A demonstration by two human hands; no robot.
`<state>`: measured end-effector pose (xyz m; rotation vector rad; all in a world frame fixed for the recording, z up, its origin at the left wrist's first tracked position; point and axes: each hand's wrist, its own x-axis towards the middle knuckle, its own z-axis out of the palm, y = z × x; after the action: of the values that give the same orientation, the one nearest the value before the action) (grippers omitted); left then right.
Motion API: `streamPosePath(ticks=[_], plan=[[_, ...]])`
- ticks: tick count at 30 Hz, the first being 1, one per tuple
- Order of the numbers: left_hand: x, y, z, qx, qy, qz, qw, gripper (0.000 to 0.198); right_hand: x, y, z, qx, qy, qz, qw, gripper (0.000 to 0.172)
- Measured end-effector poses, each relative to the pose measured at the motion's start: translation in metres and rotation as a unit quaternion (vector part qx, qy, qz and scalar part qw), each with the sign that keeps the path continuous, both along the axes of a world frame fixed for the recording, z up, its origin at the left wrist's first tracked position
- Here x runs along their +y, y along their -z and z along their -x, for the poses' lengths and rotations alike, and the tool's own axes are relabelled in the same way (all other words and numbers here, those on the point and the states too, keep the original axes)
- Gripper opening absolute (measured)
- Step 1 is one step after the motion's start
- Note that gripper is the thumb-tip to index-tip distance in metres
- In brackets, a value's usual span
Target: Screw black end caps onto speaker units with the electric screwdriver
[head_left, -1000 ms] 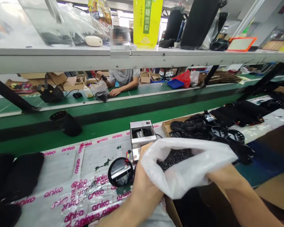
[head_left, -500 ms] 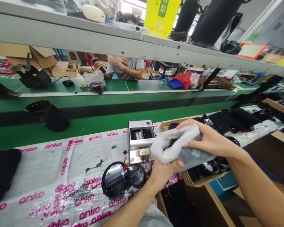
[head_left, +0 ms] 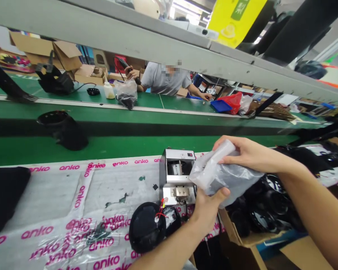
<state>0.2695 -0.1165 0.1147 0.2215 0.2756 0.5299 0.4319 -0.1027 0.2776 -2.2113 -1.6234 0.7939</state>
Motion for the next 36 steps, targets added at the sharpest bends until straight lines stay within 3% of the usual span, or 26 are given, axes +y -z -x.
streamPosePath(ticks=[5,10,22,26,31,36], plan=[[0.001,-0.005,-0.004,0.040,-0.006,0.069,0.997,0.095,0.011,0.000,-0.003,-0.021,-0.006,0.032,0.999,0.061],[0.003,-0.009,-0.007,0.023,-0.005,0.084,0.996,0.090,0.014,0.001,-0.009,-0.020,-0.005,0.041,0.999,0.060],[-0.002,0.006,-0.019,-0.016,0.022,0.118,0.993,0.083,0.017,-0.015,0.007,-0.068,-0.011,0.059,0.996,0.056],[-0.002,0.010,-0.024,-0.030,0.045,0.119,0.991,0.087,0.019,-0.018,0.011,-0.099,-0.011,0.058,0.993,0.059],[0.004,0.012,-0.028,-0.073,0.094,0.085,0.989,0.087,0.025,-0.021,0.018,-0.141,-0.019,0.056,0.988,0.051],[0.007,0.013,-0.029,-0.097,0.084,0.085,0.988,0.082,0.025,-0.019,0.016,-0.156,-0.031,0.062,0.985,0.042]])
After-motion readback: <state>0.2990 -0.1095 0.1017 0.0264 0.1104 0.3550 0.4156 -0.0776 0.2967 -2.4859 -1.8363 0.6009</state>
